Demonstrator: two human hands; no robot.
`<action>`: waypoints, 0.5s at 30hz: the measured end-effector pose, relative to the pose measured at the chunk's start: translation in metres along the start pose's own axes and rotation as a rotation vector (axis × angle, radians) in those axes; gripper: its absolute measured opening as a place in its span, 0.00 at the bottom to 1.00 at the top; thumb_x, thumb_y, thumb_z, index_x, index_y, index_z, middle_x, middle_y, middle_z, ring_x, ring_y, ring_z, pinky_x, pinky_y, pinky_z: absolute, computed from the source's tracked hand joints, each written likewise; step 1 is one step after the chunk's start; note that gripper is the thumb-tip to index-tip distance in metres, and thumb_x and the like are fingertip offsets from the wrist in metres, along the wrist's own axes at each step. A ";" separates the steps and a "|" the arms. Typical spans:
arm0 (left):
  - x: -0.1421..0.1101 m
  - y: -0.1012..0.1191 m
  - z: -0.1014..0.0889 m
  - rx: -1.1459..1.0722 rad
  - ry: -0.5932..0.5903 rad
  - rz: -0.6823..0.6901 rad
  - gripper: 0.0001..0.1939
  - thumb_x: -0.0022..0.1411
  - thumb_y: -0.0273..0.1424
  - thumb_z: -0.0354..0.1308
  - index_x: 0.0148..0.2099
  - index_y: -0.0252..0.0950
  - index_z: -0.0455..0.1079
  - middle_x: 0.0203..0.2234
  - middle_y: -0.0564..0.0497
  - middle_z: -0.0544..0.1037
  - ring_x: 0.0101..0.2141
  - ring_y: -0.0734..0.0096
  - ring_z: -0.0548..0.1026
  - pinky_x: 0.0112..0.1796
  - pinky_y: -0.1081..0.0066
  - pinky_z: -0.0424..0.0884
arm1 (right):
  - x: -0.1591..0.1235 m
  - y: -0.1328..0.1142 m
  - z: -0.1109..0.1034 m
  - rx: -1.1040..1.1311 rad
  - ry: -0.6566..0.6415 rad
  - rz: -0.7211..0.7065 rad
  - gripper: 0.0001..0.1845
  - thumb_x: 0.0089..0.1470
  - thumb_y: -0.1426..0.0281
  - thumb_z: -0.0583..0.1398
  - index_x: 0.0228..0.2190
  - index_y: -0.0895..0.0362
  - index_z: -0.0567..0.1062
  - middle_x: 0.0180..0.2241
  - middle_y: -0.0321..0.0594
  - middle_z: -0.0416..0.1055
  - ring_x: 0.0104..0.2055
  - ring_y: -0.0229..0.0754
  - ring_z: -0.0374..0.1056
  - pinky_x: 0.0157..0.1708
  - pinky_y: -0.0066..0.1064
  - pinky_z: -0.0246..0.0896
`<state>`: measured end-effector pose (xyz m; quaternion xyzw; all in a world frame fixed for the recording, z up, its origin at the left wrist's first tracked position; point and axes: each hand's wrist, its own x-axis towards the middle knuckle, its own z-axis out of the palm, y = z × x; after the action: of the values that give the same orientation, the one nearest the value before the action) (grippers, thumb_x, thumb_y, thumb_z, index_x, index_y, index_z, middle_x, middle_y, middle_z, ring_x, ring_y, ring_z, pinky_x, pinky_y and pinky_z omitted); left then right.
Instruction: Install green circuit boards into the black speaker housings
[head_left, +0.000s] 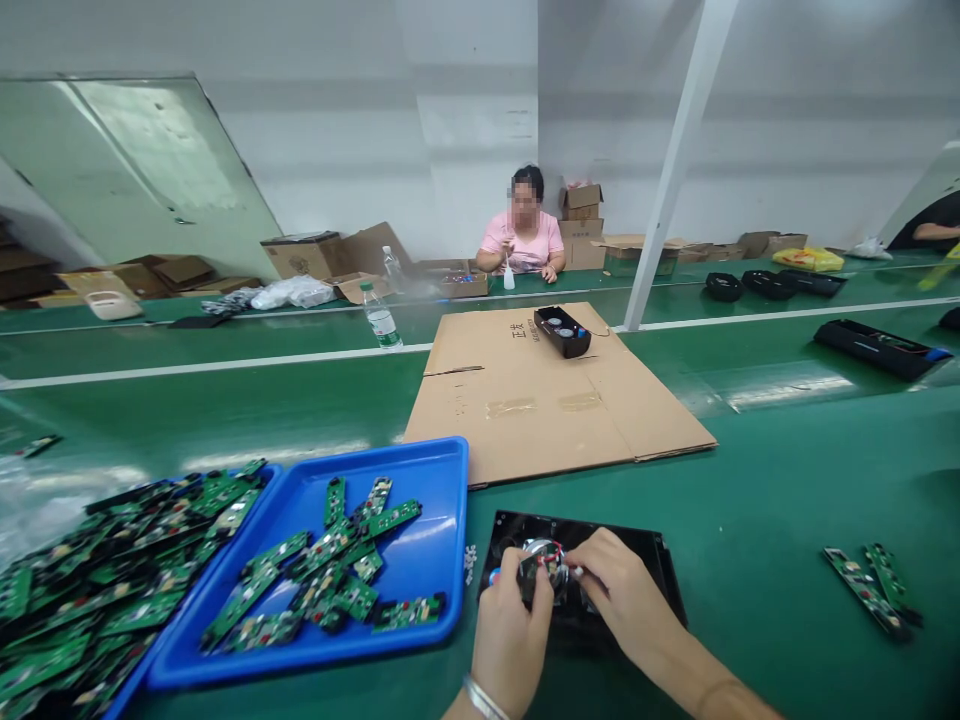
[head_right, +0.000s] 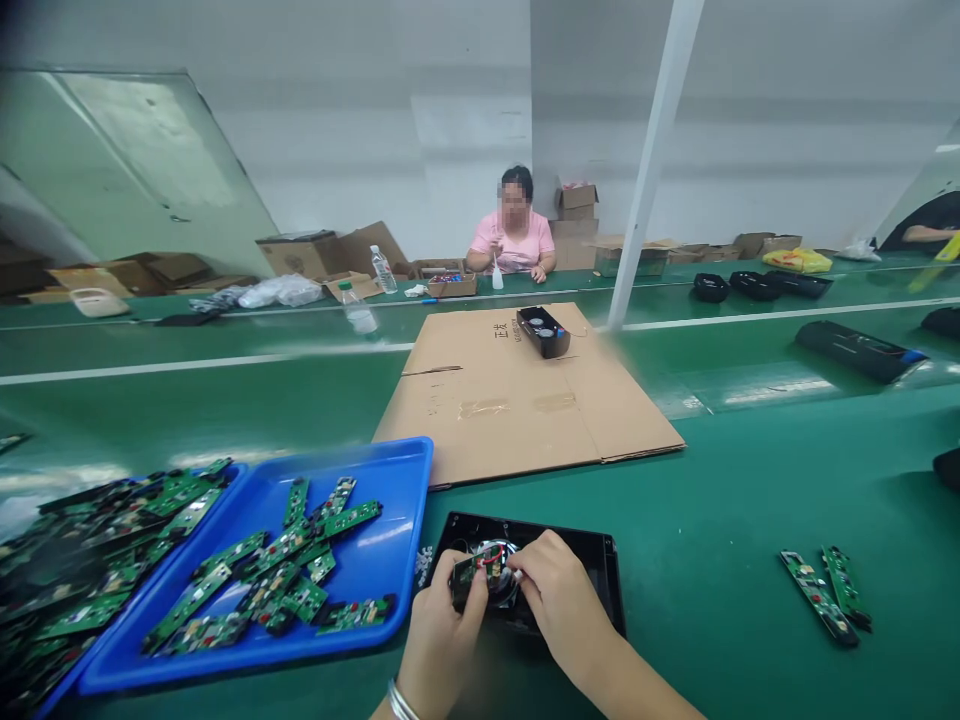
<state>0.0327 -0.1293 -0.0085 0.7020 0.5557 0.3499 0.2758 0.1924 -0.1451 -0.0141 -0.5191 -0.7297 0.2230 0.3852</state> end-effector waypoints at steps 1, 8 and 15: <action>-0.001 -0.001 0.001 0.010 -0.005 0.005 0.09 0.62 0.36 0.44 0.33 0.41 0.62 0.20 0.51 0.76 0.21 0.63 0.75 0.23 0.70 0.67 | -0.001 0.001 0.001 -0.021 0.003 -0.022 0.12 0.60 0.78 0.52 0.34 0.56 0.74 0.32 0.39 0.72 0.36 0.42 0.65 0.35 0.32 0.63; -0.002 -0.005 0.005 0.066 -0.027 0.059 0.09 0.64 0.35 0.44 0.34 0.40 0.63 0.22 0.49 0.78 0.22 0.63 0.76 0.24 0.69 0.69 | -0.001 -0.002 0.008 -0.181 0.208 -0.152 0.07 0.56 0.79 0.57 0.31 0.56 0.73 0.27 0.33 0.71 0.32 0.38 0.61 0.35 0.32 0.55; -0.003 -0.007 0.007 0.159 0.000 0.199 0.07 0.64 0.28 0.45 0.34 0.39 0.63 0.18 0.54 0.75 0.18 0.66 0.75 0.19 0.73 0.65 | 0.001 -0.003 0.014 -0.500 0.301 -0.337 0.14 0.59 0.80 0.52 0.24 0.58 0.69 0.21 0.34 0.65 0.29 0.38 0.56 0.38 0.34 0.50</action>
<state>0.0339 -0.1309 -0.0187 0.7733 0.5094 0.3301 0.1832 0.1791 -0.1444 -0.0206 -0.4968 -0.7722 -0.1087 0.3808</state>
